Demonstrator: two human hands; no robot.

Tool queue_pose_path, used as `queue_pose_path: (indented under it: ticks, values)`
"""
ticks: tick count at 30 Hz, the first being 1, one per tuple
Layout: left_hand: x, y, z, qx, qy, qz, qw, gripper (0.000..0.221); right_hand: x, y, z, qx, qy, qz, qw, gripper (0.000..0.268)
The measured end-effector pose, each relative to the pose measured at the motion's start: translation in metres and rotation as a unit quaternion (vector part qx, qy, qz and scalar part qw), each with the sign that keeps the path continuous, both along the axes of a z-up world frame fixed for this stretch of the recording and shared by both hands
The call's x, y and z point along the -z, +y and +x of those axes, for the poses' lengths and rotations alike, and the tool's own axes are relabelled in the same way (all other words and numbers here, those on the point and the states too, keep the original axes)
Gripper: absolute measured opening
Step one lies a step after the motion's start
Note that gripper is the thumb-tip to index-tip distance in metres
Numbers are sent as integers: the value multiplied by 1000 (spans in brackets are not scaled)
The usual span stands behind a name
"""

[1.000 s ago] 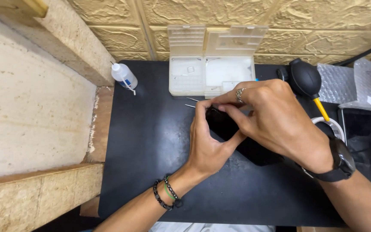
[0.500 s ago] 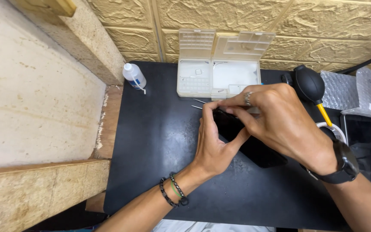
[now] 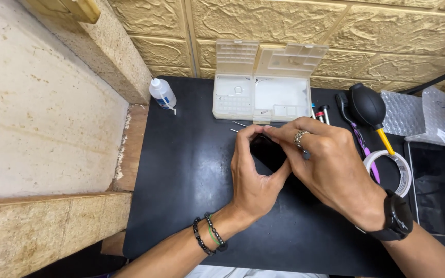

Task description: A person uses a small tool to carefully pry or clean the edge of a smartphone screen at a repair bench.

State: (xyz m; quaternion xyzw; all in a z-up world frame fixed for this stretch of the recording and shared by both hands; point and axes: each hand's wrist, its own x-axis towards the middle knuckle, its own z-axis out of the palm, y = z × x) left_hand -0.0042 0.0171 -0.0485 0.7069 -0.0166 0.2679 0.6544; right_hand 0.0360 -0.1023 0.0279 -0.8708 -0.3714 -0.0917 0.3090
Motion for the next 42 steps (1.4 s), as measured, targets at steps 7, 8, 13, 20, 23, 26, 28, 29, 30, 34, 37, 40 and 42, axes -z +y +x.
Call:
queue_pose_path:
  ticks: [7,8,13,20,23,26,28,29,30,34,37,40,42]
  values:
    - [11,9,6,90,26,-14,996,52,-1,-1,2,10,28,-9,1000,24]
    - [13,10,7,110,35,-22,993,48,-1,-1,2,8,25,-14,1000,23]
    - [18,12,11,149,53,-31,987,45,-4,0,1,2,21,-23,1000,23]
    - [19,13,11,150,73,-30,985,44,6,-4,-7,26,18,-67,997,35]
    - [21,13,12,155,66,-26,985,46,5,-5,-10,33,14,-99,994,41]
    - [23,14,11,154,69,-17,985,49,-7,-4,-1,10,37,-110,993,44]
    - [19,14,9,151,83,-6,985,51,-18,-2,10,-16,59,-103,993,42]
    - [15,15,9,155,61,-16,986,47,-24,-1,17,-37,91,-103,990,40]
    - [11,16,8,159,38,-25,986,44,-30,0,24,-58,122,-103,985,38]
    - [8,15,4,160,43,-4,986,44,-35,2,29,-36,184,-105,977,24]
    - [14,11,4,125,17,31,992,45,-21,-2,19,-13,94,-110,989,24]
    - [20,7,6,119,38,51,991,51,-10,-7,7,5,33,-93,995,28]
    - [22,6,6,124,58,35,990,55,-8,-12,3,20,-25,-179,983,40]
